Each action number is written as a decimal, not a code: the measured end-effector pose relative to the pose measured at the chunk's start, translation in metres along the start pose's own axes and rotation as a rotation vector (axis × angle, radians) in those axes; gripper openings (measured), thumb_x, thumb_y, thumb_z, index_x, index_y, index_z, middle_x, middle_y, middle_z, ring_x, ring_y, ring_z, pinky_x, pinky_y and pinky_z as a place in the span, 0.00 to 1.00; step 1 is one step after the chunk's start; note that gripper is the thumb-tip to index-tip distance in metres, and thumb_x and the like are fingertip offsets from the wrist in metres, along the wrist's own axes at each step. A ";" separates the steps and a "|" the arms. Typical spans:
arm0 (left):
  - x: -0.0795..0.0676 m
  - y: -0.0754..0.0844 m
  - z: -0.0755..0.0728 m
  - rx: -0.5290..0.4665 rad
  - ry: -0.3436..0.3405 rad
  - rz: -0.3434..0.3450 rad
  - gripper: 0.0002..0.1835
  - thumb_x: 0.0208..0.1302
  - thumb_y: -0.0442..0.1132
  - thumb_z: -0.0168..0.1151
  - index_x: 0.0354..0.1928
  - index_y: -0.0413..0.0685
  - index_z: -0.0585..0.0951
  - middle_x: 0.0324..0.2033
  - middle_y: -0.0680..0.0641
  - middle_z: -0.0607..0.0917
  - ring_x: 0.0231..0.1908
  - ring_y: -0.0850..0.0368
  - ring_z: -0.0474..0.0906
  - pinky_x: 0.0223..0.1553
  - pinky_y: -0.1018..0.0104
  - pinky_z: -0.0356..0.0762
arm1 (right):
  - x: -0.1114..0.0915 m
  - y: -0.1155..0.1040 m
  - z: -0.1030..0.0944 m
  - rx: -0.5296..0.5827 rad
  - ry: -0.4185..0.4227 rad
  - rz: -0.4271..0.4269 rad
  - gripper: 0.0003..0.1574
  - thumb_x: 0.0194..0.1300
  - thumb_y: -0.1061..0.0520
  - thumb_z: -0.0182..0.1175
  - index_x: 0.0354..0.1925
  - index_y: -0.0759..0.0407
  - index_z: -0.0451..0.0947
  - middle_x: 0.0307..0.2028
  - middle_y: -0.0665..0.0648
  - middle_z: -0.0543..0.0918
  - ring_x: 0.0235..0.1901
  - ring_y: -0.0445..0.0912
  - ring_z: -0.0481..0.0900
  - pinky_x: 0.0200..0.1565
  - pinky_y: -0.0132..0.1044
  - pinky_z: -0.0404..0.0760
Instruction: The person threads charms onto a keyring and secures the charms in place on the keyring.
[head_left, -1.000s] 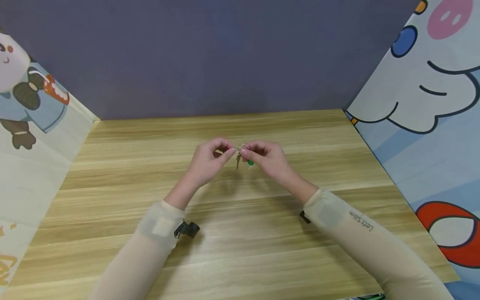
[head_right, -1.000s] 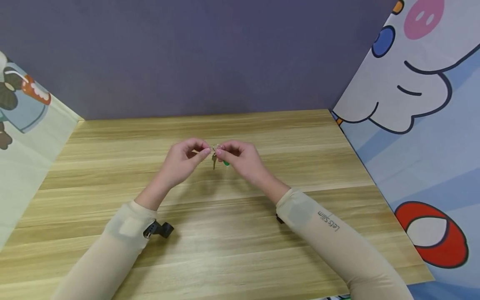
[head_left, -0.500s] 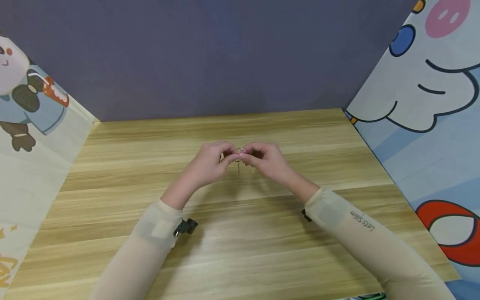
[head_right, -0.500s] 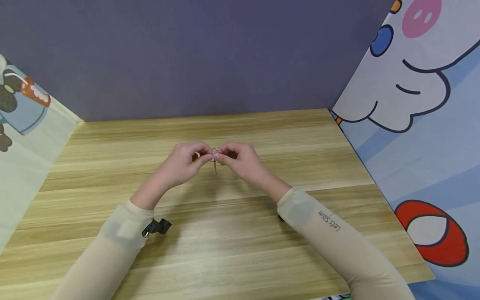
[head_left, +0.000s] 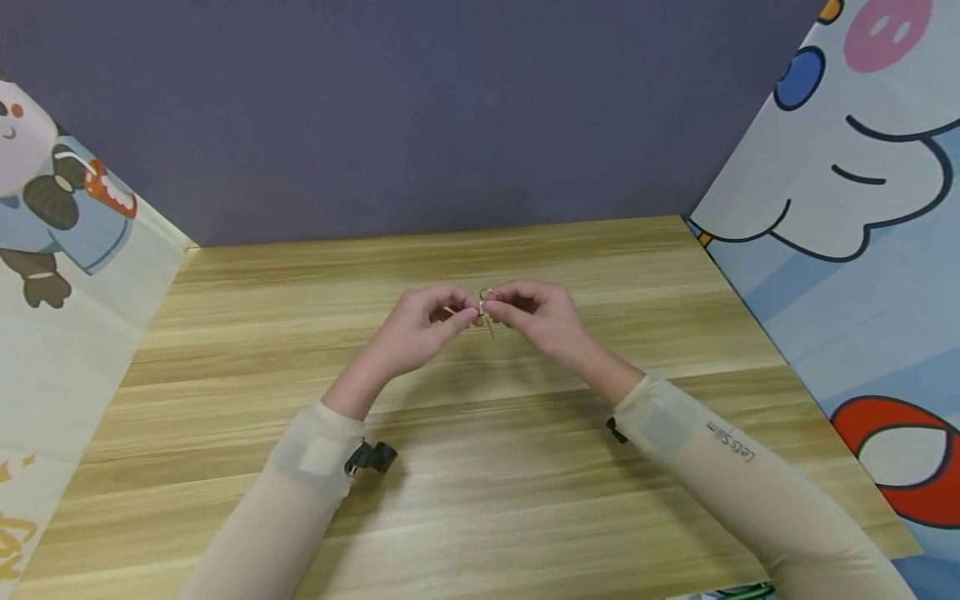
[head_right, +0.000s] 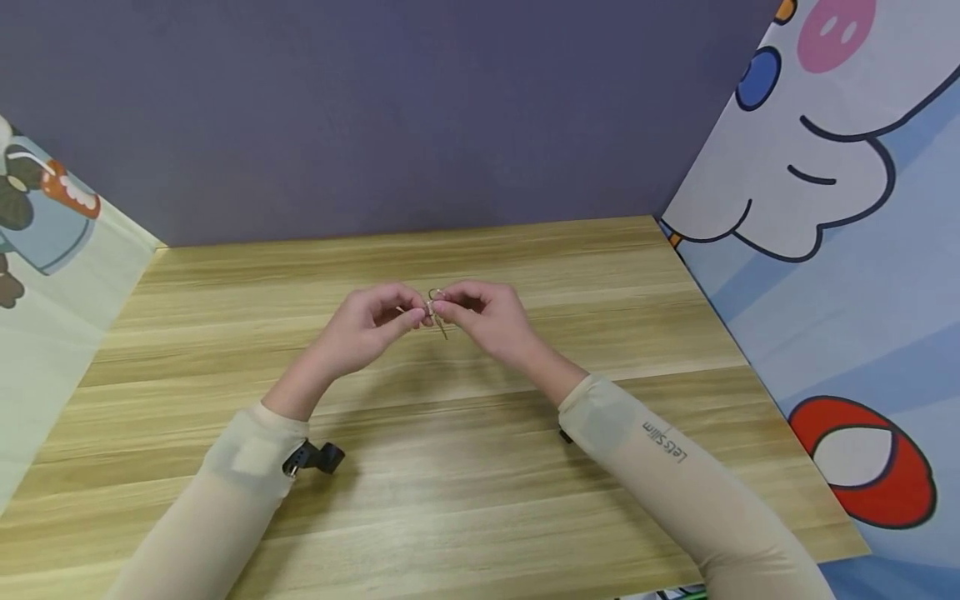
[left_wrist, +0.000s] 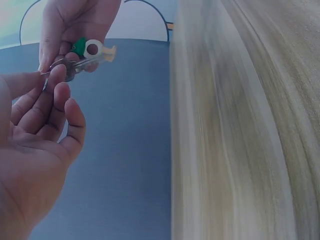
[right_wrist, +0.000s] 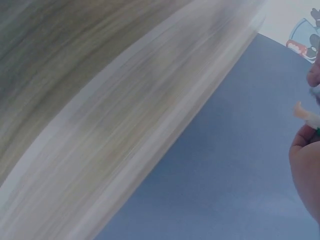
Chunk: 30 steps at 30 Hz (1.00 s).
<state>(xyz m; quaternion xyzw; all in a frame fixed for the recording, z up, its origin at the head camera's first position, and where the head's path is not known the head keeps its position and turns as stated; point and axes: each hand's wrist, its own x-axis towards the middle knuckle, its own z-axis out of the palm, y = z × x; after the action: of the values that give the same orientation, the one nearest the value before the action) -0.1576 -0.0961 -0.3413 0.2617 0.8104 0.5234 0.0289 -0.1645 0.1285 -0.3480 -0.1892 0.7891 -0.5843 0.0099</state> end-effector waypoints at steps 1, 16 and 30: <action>0.000 0.000 0.000 0.002 -0.005 0.013 0.08 0.79 0.36 0.61 0.46 0.39 0.86 0.42 0.43 0.91 0.45 0.43 0.88 0.45 0.59 0.88 | 0.000 0.000 0.000 -0.009 0.007 -0.017 0.09 0.72 0.60 0.70 0.45 0.66 0.89 0.41 0.64 0.91 0.37 0.47 0.87 0.38 0.30 0.83; 0.002 0.007 -0.004 0.232 -0.086 0.097 0.07 0.76 0.36 0.62 0.42 0.44 0.89 0.33 0.48 0.90 0.35 0.60 0.81 0.40 0.64 0.83 | 0.001 0.005 -0.005 -0.374 0.011 -0.627 0.04 0.63 0.68 0.74 0.37 0.64 0.91 0.33 0.58 0.92 0.34 0.48 0.90 0.39 0.36 0.89; -0.001 0.001 -0.002 0.468 0.084 0.595 0.05 0.66 0.25 0.64 0.39 0.37 0.87 0.35 0.43 0.91 0.39 0.54 0.85 0.43 0.63 0.87 | -0.006 0.006 -0.008 -0.192 -0.022 -0.360 0.06 0.70 0.65 0.69 0.43 0.62 0.91 0.42 0.59 0.93 0.39 0.46 0.90 0.45 0.32 0.88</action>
<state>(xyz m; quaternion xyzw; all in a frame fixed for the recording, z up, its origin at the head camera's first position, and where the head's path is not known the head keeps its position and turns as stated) -0.1573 -0.0979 -0.3401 0.4633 0.7972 0.3198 -0.2182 -0.1624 0.1397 -0.3526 -0.3338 0.7945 -0.4965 -0.1041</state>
